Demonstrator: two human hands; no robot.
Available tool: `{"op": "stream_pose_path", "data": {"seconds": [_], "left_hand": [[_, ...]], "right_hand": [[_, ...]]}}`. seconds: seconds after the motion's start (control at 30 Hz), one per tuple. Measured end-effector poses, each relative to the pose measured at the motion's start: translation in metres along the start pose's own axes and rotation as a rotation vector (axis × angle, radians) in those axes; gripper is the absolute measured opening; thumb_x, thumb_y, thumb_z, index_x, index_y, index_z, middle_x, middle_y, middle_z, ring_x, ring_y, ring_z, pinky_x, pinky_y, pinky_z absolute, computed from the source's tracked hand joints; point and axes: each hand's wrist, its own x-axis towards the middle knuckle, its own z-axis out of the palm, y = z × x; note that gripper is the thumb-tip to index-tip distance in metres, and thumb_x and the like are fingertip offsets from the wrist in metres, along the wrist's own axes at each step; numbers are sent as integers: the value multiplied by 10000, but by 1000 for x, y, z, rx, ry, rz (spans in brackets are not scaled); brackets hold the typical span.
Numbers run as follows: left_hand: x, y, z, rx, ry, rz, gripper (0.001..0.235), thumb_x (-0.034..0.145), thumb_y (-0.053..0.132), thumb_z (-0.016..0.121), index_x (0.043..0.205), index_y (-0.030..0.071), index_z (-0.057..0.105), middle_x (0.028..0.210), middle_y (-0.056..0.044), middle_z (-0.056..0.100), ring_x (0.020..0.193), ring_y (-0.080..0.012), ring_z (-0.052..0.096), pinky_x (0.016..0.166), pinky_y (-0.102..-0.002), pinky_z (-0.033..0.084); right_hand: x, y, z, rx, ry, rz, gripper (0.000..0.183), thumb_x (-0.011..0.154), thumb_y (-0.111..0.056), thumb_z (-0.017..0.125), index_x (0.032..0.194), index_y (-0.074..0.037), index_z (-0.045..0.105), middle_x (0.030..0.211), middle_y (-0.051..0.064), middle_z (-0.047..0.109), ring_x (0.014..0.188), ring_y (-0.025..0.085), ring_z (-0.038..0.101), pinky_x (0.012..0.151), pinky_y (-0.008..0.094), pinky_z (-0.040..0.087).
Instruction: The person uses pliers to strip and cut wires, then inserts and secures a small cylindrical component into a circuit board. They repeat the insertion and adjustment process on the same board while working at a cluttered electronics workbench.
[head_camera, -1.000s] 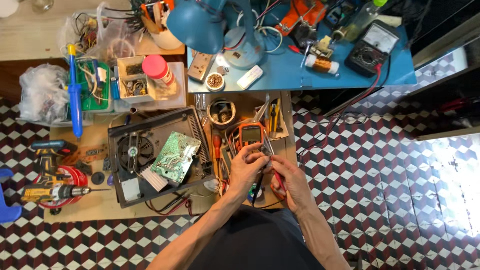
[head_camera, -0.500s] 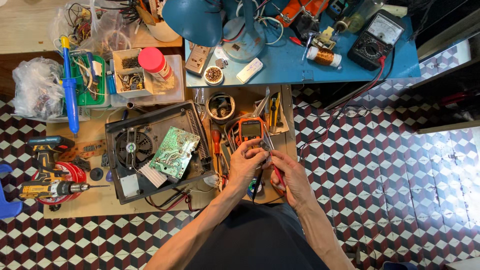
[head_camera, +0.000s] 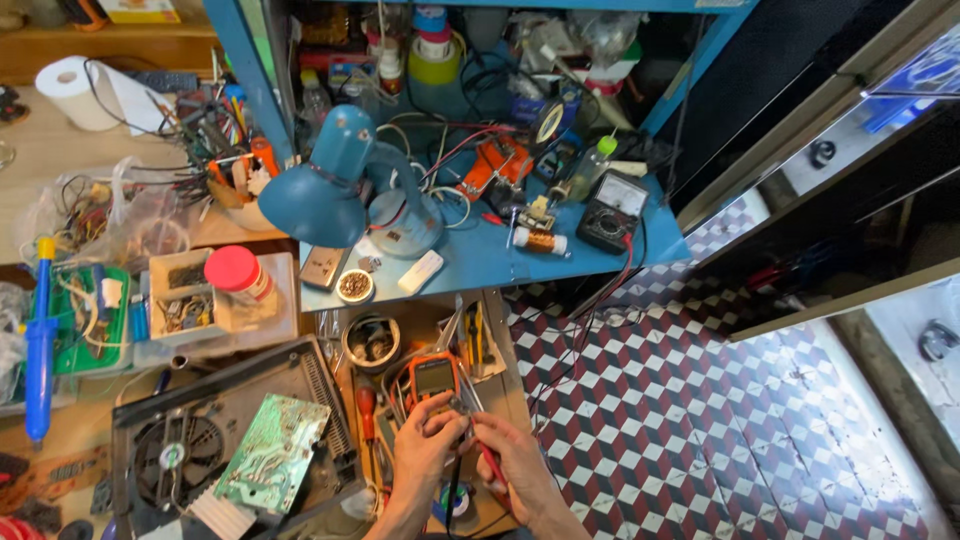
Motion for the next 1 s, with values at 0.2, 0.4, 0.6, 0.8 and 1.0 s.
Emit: {"op": "stream_pose_path", "data": {"seconds": [0.2,0.4,0.6,0.8,1.0], "left_hand": [[12,-6,-1,-50,42,-4,488,843,-16,732,1312,-22,597,913,-107,720,790,-161,689,670,-301,614],[14,-7,-5,26,93,-57,504,846,-2,739,1331,-1,603,944,-106,745,777,-159,684,640,-278,556],[19,-15,-8,-6,57,-20,507,836,-16,732,1323,-23,591,942,-130,752,809,-161,709,693,-283,600],[21,-19,-7,-5,47,-17,506,841,-23,732,1325,-30,585,937,-131,742,820,-168,701,705,-289,600],[15,-12,-3,0,59,-47,501,842,-20,719,1324,-22,582,950,-132,756,828,-170,714,713,-293,608]], "right_hand": [[1,-7,2,-4,8,55,425,989,-188,604,1364,14,614,759,44,646,446,86,529,339,208,335],[3,-7,1,-8,9,59,432,999,-208,588,1369,11,629,710,53,613,426,86,512,331,215,329],[5,-3,-5,9,-7,59,449,1013,-220,577,1385,29,613,697,36,611,430,79,505,340,212,331],[10,-1,-11,-39,-8,58,479,1005,-245,592,1401,24,574,638,41,569,387,74,455,331,202,323],[2,-4,-7,2,-26,29,476,1014,-227,597,1401,48,569,683,42,580,411,70,483,334,199,335]]}}
